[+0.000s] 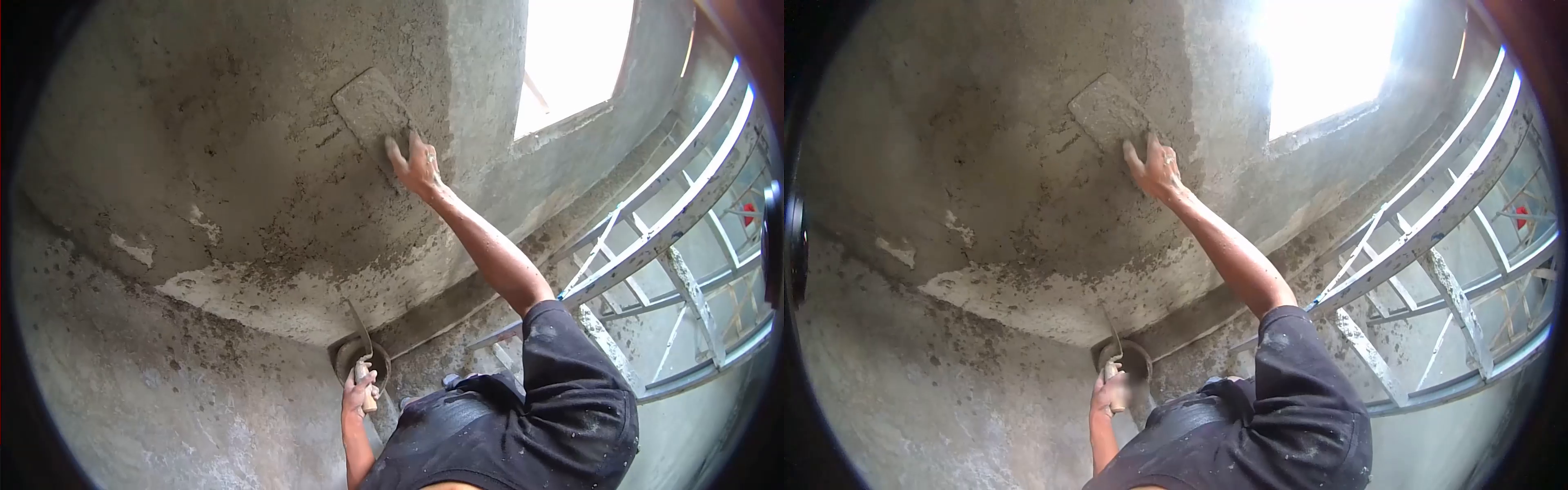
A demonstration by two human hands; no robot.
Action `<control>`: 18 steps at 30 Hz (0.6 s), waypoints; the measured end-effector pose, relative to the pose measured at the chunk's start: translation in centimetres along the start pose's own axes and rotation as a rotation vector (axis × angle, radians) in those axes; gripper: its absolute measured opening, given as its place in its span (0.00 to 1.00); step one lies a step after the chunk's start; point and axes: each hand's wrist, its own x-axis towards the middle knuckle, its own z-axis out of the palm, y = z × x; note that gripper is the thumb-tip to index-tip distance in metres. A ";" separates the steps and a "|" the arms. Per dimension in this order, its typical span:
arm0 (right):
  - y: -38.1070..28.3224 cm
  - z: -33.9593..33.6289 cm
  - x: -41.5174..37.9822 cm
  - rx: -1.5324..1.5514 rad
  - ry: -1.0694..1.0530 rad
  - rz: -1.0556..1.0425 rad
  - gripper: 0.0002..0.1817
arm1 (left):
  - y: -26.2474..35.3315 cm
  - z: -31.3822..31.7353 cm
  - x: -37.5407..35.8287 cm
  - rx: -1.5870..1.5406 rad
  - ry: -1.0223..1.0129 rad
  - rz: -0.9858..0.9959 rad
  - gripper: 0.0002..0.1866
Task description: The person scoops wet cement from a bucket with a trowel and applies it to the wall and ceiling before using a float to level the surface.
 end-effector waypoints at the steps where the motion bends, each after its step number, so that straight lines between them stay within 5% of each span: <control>1: 2.1 0.7 0.1 0.070 -0.047 -0.007 0.22 | 0.2 0.5 0.0 -0.026 -0.009 -0.018 0.22; 4: 3.3 0.1 0.3 0.207 -0.124 -0.011 0.22 | -0.2 0.7 0.5 -0.005 0.004 -0.009 0.22; 10: 3.9 -0.5 1.5 0.194 0.393 0.022 0.16 | -1.1 -0.2 -1.0 0.001 0.071 0.014 0.22; 13: 1.8 -3.2 5.3 0.101 0.394 0.009 0.17 | -2.1 -1.2 -2.4 -0.059 0.168 -0.011 0.21; 16: 0.5 -5.2 13.6 -0.165 0.649 -0.329 0.21 | -3.7 -2.2 -3.0 -0.071 0.262 -0.018 0.21; 18: -5.1 -9.7 17.5 -0.123 0.306 -0.147 0.26 | -3.7 -2.0 -3.2 -0.071 0.280 -0.044 0.20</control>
